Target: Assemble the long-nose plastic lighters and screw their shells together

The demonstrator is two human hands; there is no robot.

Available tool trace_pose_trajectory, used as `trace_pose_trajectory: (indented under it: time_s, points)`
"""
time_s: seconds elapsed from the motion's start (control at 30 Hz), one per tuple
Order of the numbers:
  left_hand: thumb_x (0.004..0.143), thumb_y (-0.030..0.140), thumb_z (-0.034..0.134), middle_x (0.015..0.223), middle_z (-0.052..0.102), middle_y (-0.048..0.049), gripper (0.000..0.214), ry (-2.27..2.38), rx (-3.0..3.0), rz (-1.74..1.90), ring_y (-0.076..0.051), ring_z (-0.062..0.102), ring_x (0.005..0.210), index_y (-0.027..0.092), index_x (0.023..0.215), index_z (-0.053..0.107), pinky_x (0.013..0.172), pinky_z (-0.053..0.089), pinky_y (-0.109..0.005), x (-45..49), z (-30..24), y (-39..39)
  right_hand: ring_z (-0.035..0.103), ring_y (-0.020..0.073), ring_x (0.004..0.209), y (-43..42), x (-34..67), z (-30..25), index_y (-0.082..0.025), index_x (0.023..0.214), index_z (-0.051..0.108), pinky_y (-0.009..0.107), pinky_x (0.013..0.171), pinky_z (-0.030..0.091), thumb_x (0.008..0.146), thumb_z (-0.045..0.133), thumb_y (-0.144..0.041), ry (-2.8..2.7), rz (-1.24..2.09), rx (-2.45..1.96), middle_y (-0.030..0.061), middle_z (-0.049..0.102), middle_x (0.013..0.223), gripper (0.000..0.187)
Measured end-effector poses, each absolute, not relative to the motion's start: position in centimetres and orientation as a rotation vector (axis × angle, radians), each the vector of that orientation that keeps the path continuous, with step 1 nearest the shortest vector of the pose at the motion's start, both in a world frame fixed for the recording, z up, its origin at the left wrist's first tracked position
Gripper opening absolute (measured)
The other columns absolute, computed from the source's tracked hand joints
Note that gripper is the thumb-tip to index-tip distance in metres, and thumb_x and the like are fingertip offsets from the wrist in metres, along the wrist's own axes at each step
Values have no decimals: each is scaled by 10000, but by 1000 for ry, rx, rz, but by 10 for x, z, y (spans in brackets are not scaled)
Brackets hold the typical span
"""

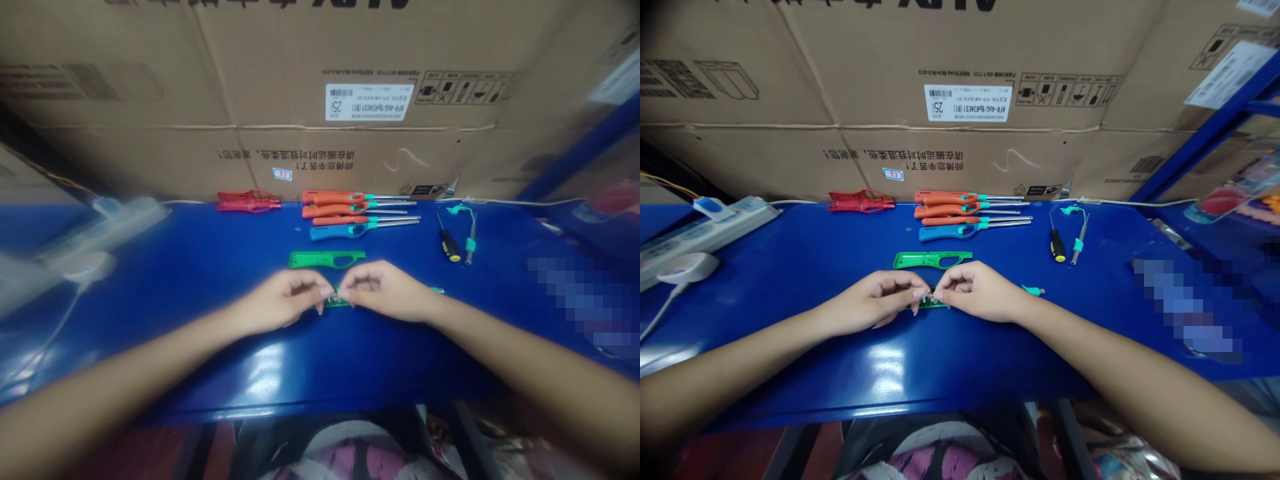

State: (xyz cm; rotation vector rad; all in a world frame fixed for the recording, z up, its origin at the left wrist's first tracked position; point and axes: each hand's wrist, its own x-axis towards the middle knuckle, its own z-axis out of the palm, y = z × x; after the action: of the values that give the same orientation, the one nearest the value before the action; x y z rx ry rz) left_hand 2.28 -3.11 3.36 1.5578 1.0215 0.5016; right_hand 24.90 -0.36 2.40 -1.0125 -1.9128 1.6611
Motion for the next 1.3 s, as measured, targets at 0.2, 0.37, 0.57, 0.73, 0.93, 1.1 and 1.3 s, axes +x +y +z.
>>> trace_pose_trajectory:
  time_s: [0.2,0.37,0.57,0.73,0.93,1.1,1.3]
  points:
    - [939,473,581,699,631,13,348,1043,1570,493,-42,387,405,139,911,671,393,290,-175,24,34,-32,614,116,735,-4,248,24,-155,844,699,262,739,504,832,709,-317,-1910,1665,-1027,10,685,805,164]
    - [951,463,575,528,511,59,344,1028,1589,507,-58,346,392,147,854,667,407,279,-184,23,32,-31,620,124,742,-4,248,24,-158,844,699,270,741,512,831,716,-326,-1909,1655,-1039,14,691,812,170]
    - [962,434,561,463,421,82,325,1032,1603,511,-64,291,387,152,840,667,421,255,-189,24,31,-32,626,137,776,-5,248,22,-154,856,697,287,760,519,844,706,-332,-1934,1637,-1030,26,692,831,178]
    - [960,430,559,452,399,86,324,1040,1608,510,-68,294,380,155,824,661,428,258,-194,24,32,-32,615,134,752,-5,248,22,-156,864,695,284,733,506,852,692,-331,-1937,1628,-1037,24,683,815,175]
    - [965,407,563,495,452,69,317,1035,1657,492,-71,315,421,141,828,669,468,281,-200,24,30,-31,612,126,731,-6,246,25,-150,847,696,269,711,500,840,690,-302,-1925,1609,-1058,18,679,799,152]
    - [965,396,560,592,553,33,310,1024,1685,504,-79,376,478,140,831,675,515,320,-205,24,30,-30,625,130,743,-6,246,24,-152,844,699,274,726,512,842,682,-290,-1921,1608,-1061,25,689,809,139]
    - [965,401,561,527,474,63,299,1029,1643,504,-68,309,425,143,860,669,440,232,-196,24,29,-31,621,122,713,-7,246,25,-156,834,709,271,711,512,818,706,-290,-1896,1622,-1084,17,699,792,135]
